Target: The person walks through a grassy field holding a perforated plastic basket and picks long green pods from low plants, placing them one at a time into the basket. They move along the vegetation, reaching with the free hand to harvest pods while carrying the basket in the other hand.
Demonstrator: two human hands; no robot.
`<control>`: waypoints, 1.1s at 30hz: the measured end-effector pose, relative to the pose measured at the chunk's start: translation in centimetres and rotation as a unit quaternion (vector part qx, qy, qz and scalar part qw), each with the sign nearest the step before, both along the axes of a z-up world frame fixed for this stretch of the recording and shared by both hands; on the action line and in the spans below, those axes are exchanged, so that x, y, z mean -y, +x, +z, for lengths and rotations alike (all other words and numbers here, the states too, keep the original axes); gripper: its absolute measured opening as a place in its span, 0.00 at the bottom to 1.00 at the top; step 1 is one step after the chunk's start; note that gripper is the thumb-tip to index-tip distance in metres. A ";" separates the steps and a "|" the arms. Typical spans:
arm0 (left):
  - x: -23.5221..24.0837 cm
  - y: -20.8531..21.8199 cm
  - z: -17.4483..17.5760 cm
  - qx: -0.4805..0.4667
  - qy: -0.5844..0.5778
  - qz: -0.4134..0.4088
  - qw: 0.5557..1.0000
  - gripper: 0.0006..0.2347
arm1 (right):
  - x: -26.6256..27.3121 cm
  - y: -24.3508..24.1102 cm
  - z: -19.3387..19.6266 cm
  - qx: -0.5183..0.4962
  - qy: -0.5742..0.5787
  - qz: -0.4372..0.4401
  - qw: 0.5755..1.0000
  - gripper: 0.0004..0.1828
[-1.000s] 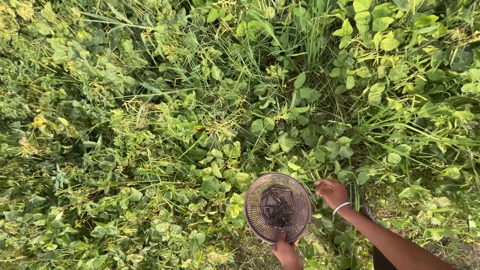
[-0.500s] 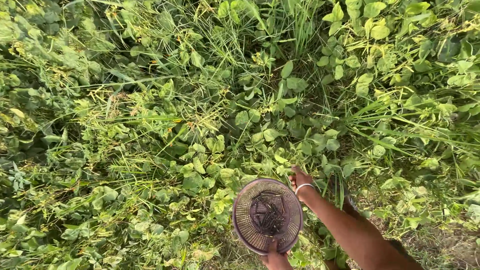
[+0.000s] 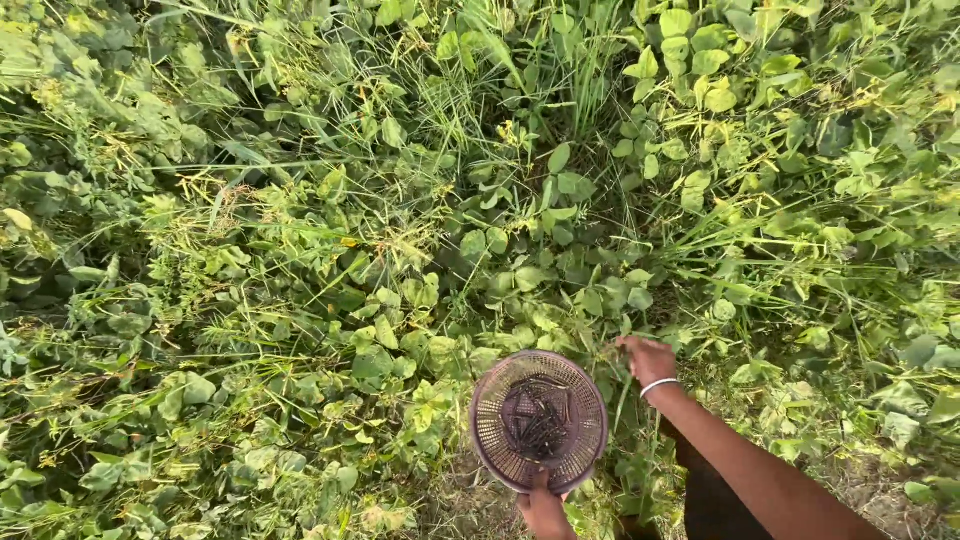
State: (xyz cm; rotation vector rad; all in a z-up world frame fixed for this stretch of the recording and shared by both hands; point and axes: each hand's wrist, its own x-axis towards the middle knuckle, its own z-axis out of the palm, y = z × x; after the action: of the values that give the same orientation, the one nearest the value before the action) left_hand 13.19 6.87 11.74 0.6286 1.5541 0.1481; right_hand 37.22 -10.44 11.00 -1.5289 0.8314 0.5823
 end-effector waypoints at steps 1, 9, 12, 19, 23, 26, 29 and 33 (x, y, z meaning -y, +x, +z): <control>0.0 -0.2 -0.6 0.007 0.009 -0.015 1.000 0.26 | 1.1 -0.1 0.5 0.051 0.017 -0.044 0.998 0.10; 0.2 -3.0 0.1 -0.002 0.033 -0.126 0.991 0.23 | 0.0 -7.3 7.3 0.154 0.005 0.067 0.986 0.12; 0.5 -2.9 0.9 0.004 0.029 -0.183 0.983 0.22 | -1.8 -11.2 8.7 0.108 -0.006 0.344 0.933 0.14; 1.1 -4.5 -1.8 -0.001 0.010 -0.129 0.992 0.24 | -0.9 -16.1 6.3 0.299 -0.058 0.352 0.885 0.13; 0.9 -5.5 -7.2 -0.010 0.015 -0.074 0.997 0.25 | 2.3 -14.7 -0.4 0.141 -0.075 0.068 0.985 0.15; 0.7 -7.0 -10.2 -0.036 0.039 -0.088 0.995 0.25 | 1.7 -11.5 -2.5 -0.033 -0.111 0.004 0.993 0.12; 0.3 -7.2 -13.9 -0.025 0.068 -0.118 0.990 0.25 | 2.0 -10.8 -13.6 -0.004 -0.070 0.097 0.993 0.20; -0.5 -6.9 -16.0 -0.007 0.060 -0.110 0.992 0.25 | 1.6 -9.7 -23.4 -0.057 -0.045 0.102 0.992 0.09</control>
State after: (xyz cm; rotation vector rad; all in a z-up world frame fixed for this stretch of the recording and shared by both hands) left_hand 6.29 7.38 -4.27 0.8925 1.4862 0.0703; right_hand 27.53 -12.01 -12.40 -1.6879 0.8036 0.7971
